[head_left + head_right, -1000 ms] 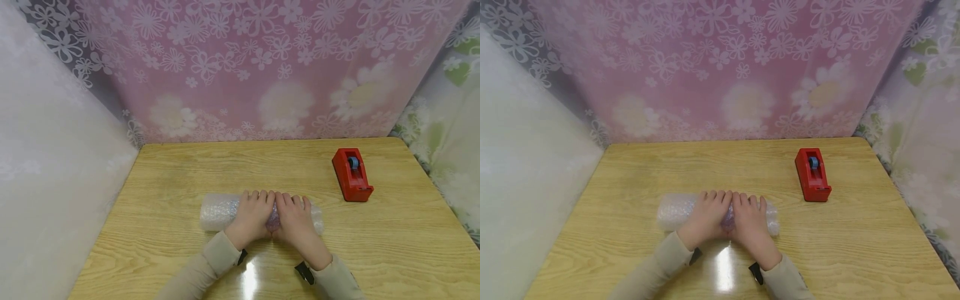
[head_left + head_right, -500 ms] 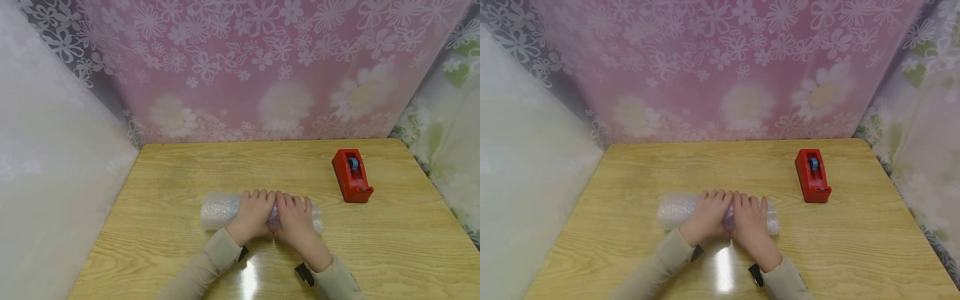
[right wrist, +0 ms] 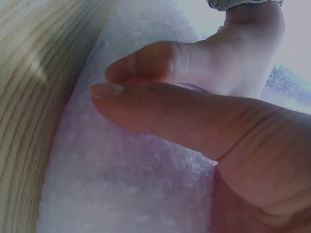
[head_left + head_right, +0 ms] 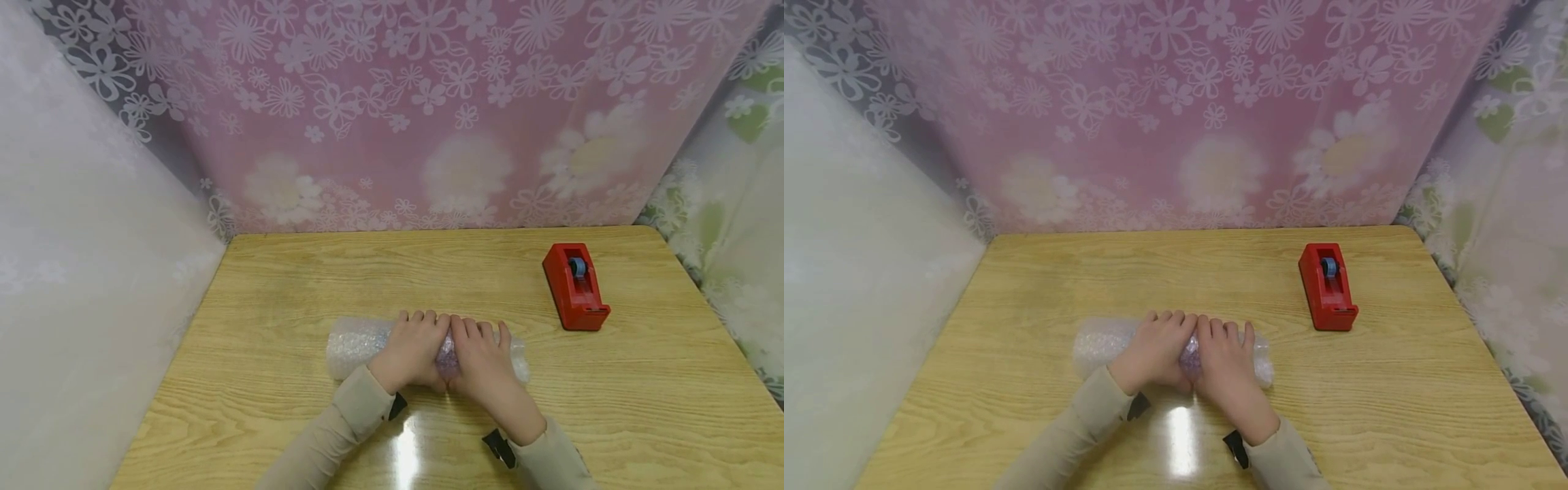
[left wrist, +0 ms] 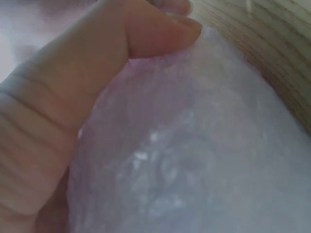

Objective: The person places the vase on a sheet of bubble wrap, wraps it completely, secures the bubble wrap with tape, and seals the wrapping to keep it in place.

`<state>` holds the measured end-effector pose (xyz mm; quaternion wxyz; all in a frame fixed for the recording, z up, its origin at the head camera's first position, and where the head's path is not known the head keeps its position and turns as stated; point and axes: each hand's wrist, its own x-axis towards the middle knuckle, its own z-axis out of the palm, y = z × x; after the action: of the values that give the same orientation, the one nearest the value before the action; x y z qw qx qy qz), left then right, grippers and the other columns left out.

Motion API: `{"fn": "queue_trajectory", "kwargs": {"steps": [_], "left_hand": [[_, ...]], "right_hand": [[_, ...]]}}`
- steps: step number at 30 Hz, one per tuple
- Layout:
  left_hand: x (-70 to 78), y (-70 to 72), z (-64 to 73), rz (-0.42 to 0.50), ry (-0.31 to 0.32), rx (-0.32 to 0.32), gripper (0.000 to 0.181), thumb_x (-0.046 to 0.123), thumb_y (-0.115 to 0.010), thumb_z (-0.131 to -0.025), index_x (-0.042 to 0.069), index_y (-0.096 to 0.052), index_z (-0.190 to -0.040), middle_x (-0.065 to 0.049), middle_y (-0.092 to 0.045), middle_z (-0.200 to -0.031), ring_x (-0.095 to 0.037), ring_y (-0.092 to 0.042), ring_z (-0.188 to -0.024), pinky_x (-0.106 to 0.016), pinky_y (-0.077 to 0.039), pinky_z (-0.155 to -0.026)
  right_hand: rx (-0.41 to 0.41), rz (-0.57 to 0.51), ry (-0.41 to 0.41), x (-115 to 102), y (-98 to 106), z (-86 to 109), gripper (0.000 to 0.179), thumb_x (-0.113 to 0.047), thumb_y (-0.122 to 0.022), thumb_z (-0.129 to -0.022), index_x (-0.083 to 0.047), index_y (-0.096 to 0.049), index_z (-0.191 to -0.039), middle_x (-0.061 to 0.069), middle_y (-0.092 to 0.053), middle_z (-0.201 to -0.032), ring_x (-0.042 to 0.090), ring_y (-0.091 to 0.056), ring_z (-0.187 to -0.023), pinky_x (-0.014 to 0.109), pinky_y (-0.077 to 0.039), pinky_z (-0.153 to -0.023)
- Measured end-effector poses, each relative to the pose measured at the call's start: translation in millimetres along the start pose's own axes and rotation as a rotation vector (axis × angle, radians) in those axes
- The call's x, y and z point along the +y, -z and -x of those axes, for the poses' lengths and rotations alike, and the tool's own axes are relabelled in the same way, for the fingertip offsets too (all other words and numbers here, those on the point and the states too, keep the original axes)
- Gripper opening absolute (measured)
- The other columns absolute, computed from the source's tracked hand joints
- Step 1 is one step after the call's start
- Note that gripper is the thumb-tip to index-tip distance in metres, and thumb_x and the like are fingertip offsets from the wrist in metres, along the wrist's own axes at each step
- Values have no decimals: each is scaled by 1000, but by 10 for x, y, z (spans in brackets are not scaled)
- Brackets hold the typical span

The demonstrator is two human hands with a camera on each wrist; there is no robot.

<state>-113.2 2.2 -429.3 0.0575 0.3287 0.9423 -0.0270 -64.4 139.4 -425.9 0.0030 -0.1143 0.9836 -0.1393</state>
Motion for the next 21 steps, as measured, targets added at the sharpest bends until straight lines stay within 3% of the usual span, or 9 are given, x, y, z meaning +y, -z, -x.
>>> {"fn": "queue_trajectory", "kwargs": {"steps": [6, 14, 21], "left_hand": [[5, -23, 19, -9, 10, -7, 114, 69, -86, -51, 14, -44, -143, -5, -57, -127, -26, -57, -112, -48, -44, -98], [62, -46, 84, -91, 10, 75, 109, 69, -86, -50, 16, -45, -136, -3, -58, -121, -24, -58, -103, -43, -47, -90], [78, -39, 72, -124, 6, 106, 107, 71, -85, -50, 16, -48, -134, -3, -59, -116, -22, -59, -98, -42, -49, -85]], "right_hand": [[26, 19, 29, 26, -14, 0, 96, -33, -95, -57, 0, -47, -134, 19, -57, -126, 43, -50, -115, 72, -22, -103], [-5, 0, 28, 76, -20, -23, 98, -36, -93, -59, 0, -47, -137, 19, -57, -127, 43, -51, -116, 71, -23, -104], [-10, -16, 16, 95, -29, -38, 100, -37, -94, -56, 0, -47, -136, 18, -57, -127, 43, -51, -115, 70, -23, -104]]}}
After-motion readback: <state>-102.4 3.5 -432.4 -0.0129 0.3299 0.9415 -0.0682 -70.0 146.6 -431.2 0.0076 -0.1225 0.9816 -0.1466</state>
